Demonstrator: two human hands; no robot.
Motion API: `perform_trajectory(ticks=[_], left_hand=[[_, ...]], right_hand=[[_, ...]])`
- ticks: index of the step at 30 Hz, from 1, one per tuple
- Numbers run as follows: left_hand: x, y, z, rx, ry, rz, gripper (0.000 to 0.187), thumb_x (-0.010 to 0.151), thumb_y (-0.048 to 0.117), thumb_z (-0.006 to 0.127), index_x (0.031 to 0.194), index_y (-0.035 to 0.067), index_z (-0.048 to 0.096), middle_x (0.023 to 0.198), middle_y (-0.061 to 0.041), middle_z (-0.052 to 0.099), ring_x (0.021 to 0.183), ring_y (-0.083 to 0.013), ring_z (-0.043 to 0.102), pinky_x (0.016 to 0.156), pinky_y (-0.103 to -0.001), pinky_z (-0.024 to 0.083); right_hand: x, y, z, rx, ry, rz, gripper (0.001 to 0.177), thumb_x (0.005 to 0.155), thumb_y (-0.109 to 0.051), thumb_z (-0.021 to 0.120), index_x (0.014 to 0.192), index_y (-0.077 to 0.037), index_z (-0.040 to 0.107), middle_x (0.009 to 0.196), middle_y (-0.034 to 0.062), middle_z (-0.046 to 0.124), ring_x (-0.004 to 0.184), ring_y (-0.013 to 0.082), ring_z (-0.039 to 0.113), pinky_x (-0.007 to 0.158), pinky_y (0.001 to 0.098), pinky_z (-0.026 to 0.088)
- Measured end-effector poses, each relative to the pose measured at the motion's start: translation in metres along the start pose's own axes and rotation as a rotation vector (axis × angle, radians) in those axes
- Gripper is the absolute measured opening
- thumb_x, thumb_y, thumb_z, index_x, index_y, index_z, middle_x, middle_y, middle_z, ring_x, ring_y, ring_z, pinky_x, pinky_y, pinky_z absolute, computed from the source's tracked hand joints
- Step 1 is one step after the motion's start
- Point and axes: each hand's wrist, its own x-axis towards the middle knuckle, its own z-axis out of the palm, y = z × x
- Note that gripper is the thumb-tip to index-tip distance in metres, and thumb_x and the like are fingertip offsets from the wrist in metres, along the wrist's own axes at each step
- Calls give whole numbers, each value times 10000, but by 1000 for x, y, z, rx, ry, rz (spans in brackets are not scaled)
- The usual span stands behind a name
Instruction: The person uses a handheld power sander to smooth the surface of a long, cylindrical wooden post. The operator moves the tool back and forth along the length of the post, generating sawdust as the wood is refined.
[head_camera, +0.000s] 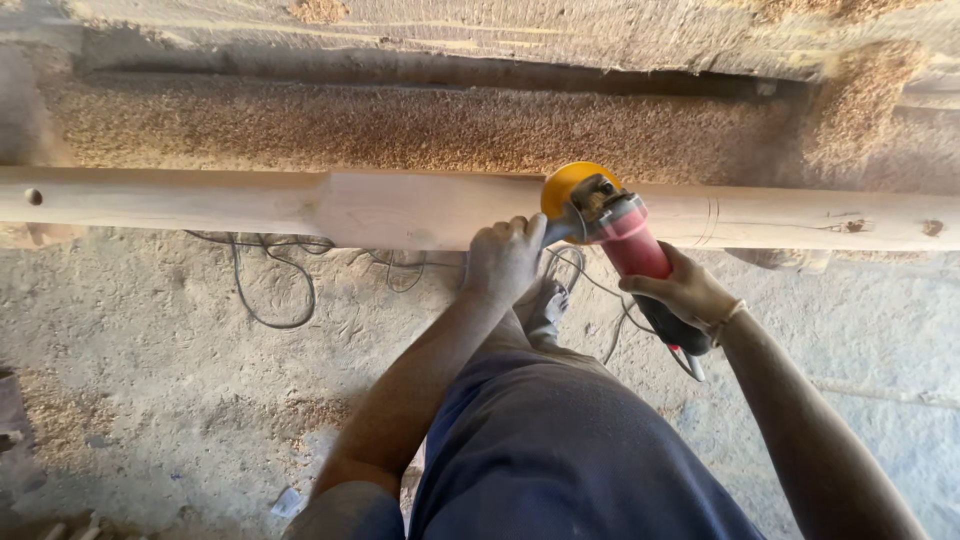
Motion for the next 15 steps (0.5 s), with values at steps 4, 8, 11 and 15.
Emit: perform_trajectory(ticks=[4,8,11,15], left_hand=[[8,-6,5,41,-45,-43,265,877,261,737,1044,103,604,720,-75,675,494,-151,613,426,-328,493],[1,9,18,-33,-113,-40,269,859,210,735,1077,109,614,681,-81,669,480,-176,623,400,-358,514],[3,37,41,-178,-37,0,209,884,188,707,1066,134,618,680,-58,656,515,-178,628,464,-372,527],[30,83,86,-186,-24,175,137,981,176,635,1098,108,614,615,-11,582,434,-133,556,352,-331,445]], right_hand=[[1,-12,3,1,-27,44,821,755,-337,807,1438,-48,455,986,180,715,736,255,705,682,405,636],[-16,-7,1,-116,-4,69,824,771,-386,807,1439,-50,461,999,173,723,750,261,712,713,404,633],[-38,13,-10,-163,76,124,809,780,-409,813,1423,-55,473,1004,167,727,760,249,718,737,410,629],[-52,62,-25,-37,197,149,758,782,-390,816,1376,-32,511,1003,170,721,769,267,710,739,423,618]])
